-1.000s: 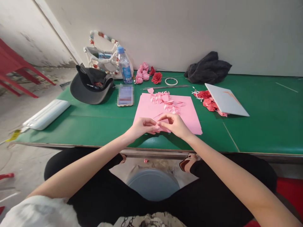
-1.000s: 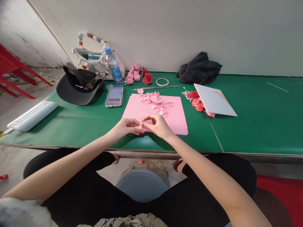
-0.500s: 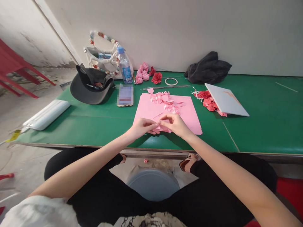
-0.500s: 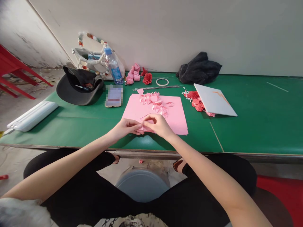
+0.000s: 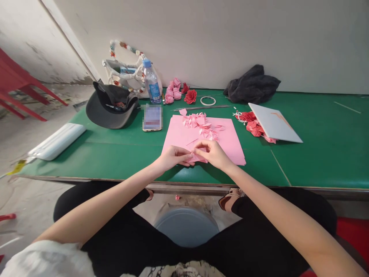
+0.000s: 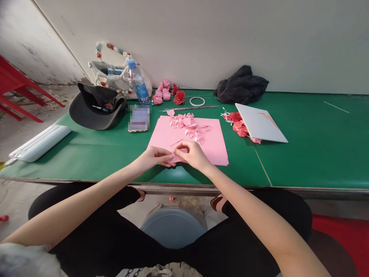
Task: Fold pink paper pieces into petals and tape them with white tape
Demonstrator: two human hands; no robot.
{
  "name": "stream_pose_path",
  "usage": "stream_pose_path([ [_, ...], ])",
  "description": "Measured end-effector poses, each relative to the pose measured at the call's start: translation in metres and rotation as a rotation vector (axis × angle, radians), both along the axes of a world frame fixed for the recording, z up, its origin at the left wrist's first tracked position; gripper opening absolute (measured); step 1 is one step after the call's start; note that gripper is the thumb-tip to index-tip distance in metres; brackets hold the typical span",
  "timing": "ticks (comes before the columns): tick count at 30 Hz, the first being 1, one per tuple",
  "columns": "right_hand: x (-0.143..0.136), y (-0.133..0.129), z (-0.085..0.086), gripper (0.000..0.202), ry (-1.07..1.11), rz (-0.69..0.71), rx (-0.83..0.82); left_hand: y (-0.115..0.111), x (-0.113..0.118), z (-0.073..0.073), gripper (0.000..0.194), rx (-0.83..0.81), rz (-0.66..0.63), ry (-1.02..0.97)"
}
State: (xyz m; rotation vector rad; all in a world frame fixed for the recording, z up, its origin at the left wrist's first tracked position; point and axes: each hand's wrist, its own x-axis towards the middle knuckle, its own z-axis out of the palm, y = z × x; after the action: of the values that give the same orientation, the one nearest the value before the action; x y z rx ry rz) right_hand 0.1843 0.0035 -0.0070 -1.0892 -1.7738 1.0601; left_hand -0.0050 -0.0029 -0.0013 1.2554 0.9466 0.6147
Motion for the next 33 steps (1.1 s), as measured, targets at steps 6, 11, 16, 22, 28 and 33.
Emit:
stream_pose_path([
  [6, -0.0007, -0.0010, 0.0007, 0.018, -0.027, -0.011, -0.009, -0.0019, 0.0011, 0.0034, 0.032, 0.004, 0.010, 0.017],
  [11, -0.0009, -0.0008, 0.0002, 0.019, -0.015, -0.009, -0.012, -0.0018, 0.0009, 0.0026, 0.032, 0.005, 0.013, 0.021],
  [16, -0.0014, -0.0011, -0.0008, 0.019, -0.016, -0.008, -0.003, -0.0004, 0.0006, 0.0016, 0.033, 0.007, 0.021, 0.030],
  [22, -0.0029, -0.0043, -0.0006, 0.015, -0.097, 0.001, 0.027, 0.0017, -0.0001, -0.0045, 0.033, 0.052, 0.014, 0.031],
  [28, -0.0016, -0.0008, -0.0019, 0.020, 0.025, -0.060, -0.015, 0.0014, -0.0010, -0.0007, 0.031, 0.082, 0.082, -0.006],
  [33, -0.0004, -0.0001, -0.0031, 0.028, 0.141, -0.153, -0.035, 0.0008, -0.0014, 0.0046, 0.032, 0.064, 0.123, -0.067],
])
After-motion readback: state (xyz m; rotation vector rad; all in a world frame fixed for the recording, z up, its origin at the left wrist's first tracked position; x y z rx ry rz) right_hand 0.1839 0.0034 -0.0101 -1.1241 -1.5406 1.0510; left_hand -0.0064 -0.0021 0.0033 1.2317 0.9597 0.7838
